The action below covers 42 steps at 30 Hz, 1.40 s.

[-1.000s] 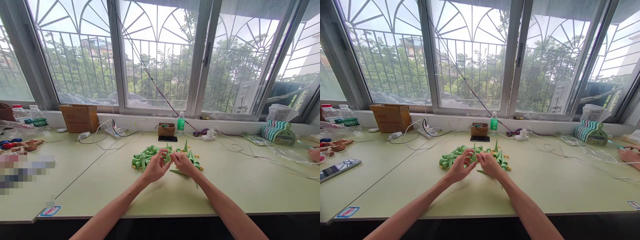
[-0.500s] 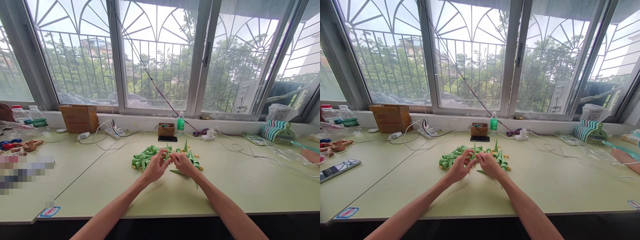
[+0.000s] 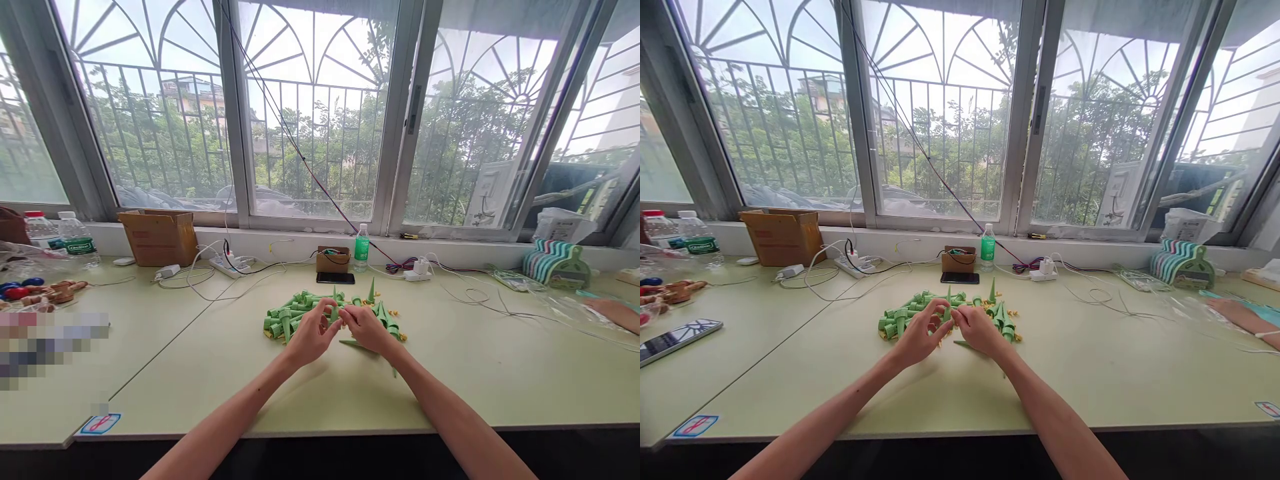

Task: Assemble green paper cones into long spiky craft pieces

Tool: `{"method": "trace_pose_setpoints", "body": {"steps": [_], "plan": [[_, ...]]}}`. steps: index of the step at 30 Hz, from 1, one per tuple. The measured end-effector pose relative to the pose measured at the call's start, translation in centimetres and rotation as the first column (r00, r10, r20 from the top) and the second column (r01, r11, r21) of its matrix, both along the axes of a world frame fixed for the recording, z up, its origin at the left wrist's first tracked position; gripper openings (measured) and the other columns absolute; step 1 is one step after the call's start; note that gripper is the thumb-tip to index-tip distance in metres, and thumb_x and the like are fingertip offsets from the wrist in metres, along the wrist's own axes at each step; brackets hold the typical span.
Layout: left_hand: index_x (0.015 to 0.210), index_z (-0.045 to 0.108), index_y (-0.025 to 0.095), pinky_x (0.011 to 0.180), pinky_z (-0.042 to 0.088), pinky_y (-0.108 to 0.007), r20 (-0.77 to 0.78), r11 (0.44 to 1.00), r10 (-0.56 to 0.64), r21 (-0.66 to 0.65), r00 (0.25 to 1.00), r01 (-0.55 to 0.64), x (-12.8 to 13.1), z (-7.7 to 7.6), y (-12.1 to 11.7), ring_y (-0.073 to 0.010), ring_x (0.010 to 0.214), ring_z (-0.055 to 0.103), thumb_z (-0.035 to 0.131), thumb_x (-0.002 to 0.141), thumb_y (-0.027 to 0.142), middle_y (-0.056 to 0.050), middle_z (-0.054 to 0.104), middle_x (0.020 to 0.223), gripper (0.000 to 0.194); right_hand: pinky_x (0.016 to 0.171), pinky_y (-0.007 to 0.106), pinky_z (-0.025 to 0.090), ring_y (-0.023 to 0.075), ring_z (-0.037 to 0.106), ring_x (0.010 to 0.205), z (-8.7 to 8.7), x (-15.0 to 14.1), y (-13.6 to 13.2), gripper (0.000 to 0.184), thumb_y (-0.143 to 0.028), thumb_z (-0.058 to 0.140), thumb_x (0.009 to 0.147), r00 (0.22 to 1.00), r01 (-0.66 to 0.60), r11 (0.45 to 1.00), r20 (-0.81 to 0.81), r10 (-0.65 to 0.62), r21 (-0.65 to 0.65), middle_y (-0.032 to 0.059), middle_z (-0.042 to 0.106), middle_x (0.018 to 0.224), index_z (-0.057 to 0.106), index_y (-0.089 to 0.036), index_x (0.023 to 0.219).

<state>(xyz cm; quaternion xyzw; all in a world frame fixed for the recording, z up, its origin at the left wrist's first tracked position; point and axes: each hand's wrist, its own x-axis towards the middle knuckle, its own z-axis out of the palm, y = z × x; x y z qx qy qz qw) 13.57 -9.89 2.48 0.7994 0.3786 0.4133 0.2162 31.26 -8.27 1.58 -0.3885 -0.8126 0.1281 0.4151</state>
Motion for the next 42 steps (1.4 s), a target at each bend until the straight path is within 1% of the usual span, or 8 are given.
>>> {"method": "trace_pose_setpoints", "body": {"steps": [13, 17, 25, 38, 42], "plan": [[0.113, 0.047, 0.022, 0.051, 0.045, -0.023, 0.010, 1.000, -0.001, 0.027, 1.000, 0.001, 0.02, -0.06, 0.04, -0.0100, 0.057, 0.052, 0.054, 0.087, 0.042, -0.005, 0.062, 0.098, 0.034, 0.053, 0.025, 0.029, 0.0122, 0.038, 0.051, 0.05, -0.01, -0.08, 0.040, -0.036, 0.037, 0.098, 1.000, 0.002, 1.000, 0.010, -0.002, 0.012, -0.0013, 0.047, 0.055, 0.039, -0.020, 0.062], [0.113, 0.047, 0.022, 0.051, 0.045, -0.023, 0.016, 1.000, -0.006, 0.028, 1.000, 0.005, 0.04, -0.06, 0.01, -0.0100, 0.057, 0.053, 0.053, 0.088, 0.041, -0.005, 0.062, 0.098, 0.032, 0.052, 0.025, 0.029, 0.0122, 0.038, 0.050, 0.08, -0.02, -0.11, 0.040, -0.036, 0.037, 0.098, 1.000, -0.007, 1.000, -0.001, 0.007, 0.001, -0.0018, 0.045, 0.053, 0.040, -0.020, 0.062], [0.113, 0.047, 0.022, 0.052, 0.045, -0.023, 0.002, 1.000, 0.000, 0.029, 1.000, 0.000, -0.02, 0.07, -0.10, -0.0099, 0.057, 0.052, 0.053, 0.088, 0.043, -0.005, 0.062, 0.099, 0.033, 0.053, 0.024, 0.027, 0.0111, 0.038, 0.051, -0.11, 0.03, 0.06, 0.038, -0.032, 0.038, 0.098, 1.000, -0.009, 1.000, 0.010, 0.009, 0.018, -0.0026, 0.046, 0.055, 0.040, -0.019, 0.062], [0.113, 0.046, 0.022, 0.053, 0.045, -0.023, -0.004, 0.999, -0.011, 0.037, 1.000, 0.011, -0.02, 0.00, 0.03, -0.0100, 0.057, 0.052, 0.052, 0.088, 0.042, -0.005, 0.061, 0.097, 0.032, 0.054, 0.025, 0.029, 0.0114, 0.040, 0.052, -0.03, -0.03, -0.01, 0.038, -0.031, 0.038, 0.098, 1.000, -0.005, 1.000, 0.016, 0.005, 0.026, -0.0017, 0.049, 0.056, 0.044, -0.019, 0.063], [0.113, 0.046, 0.022, 0.053, 0.045, -0.023, -0.016, 0.999, -0.004, 0.044, 1.000, 0.004, -0.03, -0.04, 0.06, -0.0101, 0.058, 0.052, 0.051, 0.088, 0.042, -0.005, 0.061, 0.097, 0.032, 0.053, 0.025, 0.028, 0.0113, 0.039, 0.052, -0.01, -0.05, -0.06, 0.039, -0.033, 0.038, 0.098, 1.000, -0.008, 1.000, 0.009, 0.008, 0.019, -0.0020, 0.048, 0.055, 0.042, -0.019, 0.062]]}}
